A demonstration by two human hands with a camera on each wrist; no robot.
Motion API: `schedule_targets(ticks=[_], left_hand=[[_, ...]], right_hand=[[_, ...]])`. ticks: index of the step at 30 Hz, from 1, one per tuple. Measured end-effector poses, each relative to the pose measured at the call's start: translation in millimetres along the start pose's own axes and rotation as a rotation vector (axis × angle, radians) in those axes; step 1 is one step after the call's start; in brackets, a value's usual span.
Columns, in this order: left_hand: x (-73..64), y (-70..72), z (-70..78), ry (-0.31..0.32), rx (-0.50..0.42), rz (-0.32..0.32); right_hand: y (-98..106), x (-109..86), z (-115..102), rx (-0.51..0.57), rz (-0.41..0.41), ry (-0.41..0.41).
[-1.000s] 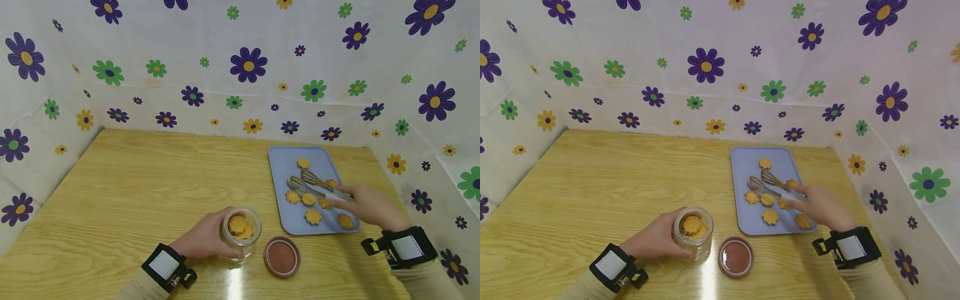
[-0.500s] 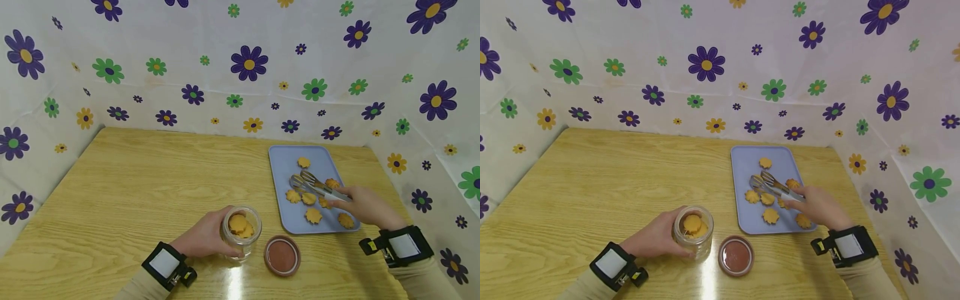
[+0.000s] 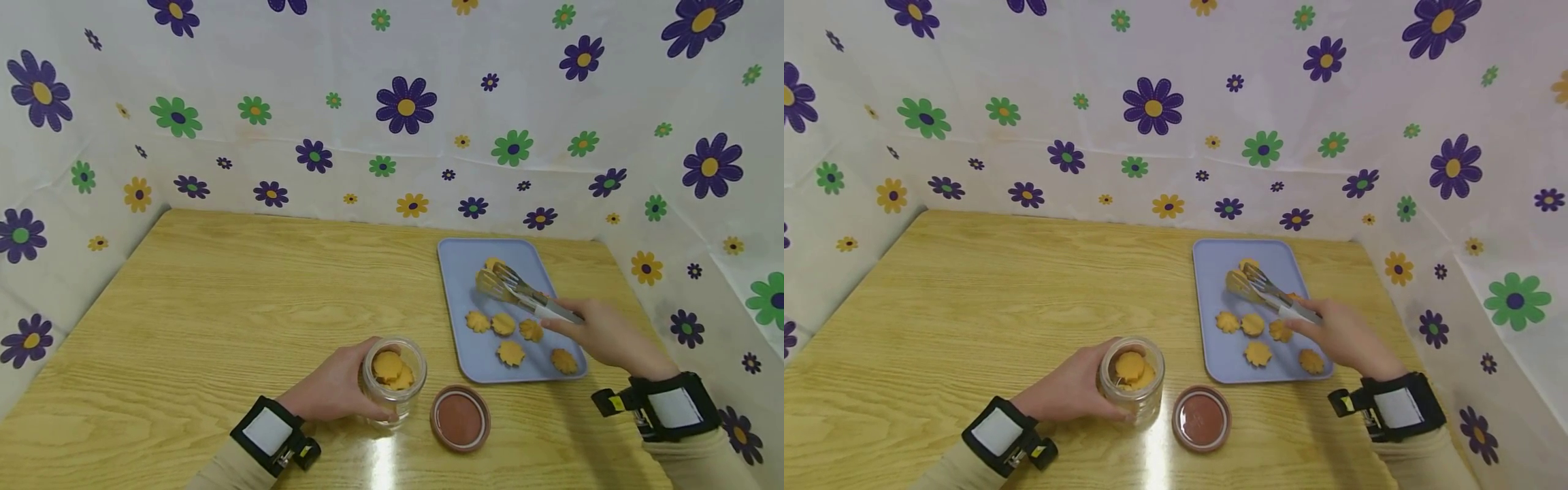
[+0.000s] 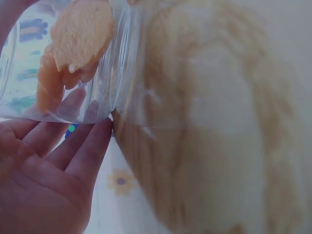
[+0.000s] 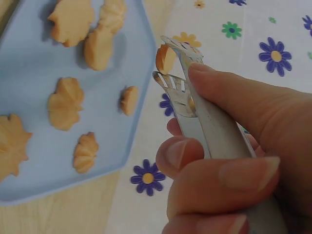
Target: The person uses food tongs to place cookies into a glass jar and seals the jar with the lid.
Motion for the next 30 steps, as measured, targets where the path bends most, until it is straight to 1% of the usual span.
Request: schedule_targets(ticks=[7,10,14,21,26,30], left_hand=[[-0.3,-0.5,0.2,-0.006,-0.009,-0.006],[-1.2,-0.3,0.3,-0.002,-0.006,-0.004],[-1.4,-0.1,0.5,0.0,0.005,0.001],[-0.7,-0.6,0.2,-0.001,0.01,0.0],[-0.4,-0.7,0.1,0.005,0.003,-0.001],[0.2,-0.5,0.1,0.003,0.005,0.003]], right_hand=[[21.2,-12.0,-21.0,-0.05,0.073,0.024],[29.7,-17.8,-34.0,-0.068,0.087,0.022],[37.0,-28.4,-54.0,-0.091,0.104,0.042],[37.1,-45.9,-92.5,-0.141,0.114,0.14],[33.7,-55.1,-109.9,-0.166,0.103,0.155],[29.9,-61.2,-117.3,-0.176,0.078,0.156]])
Point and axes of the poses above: each hand's wrist, its own x-axis towards the middle knuckle, its own y-axis out of the back of the hand, z = x × y, the point moved 6 cm from there along x, towards the middle knuckle
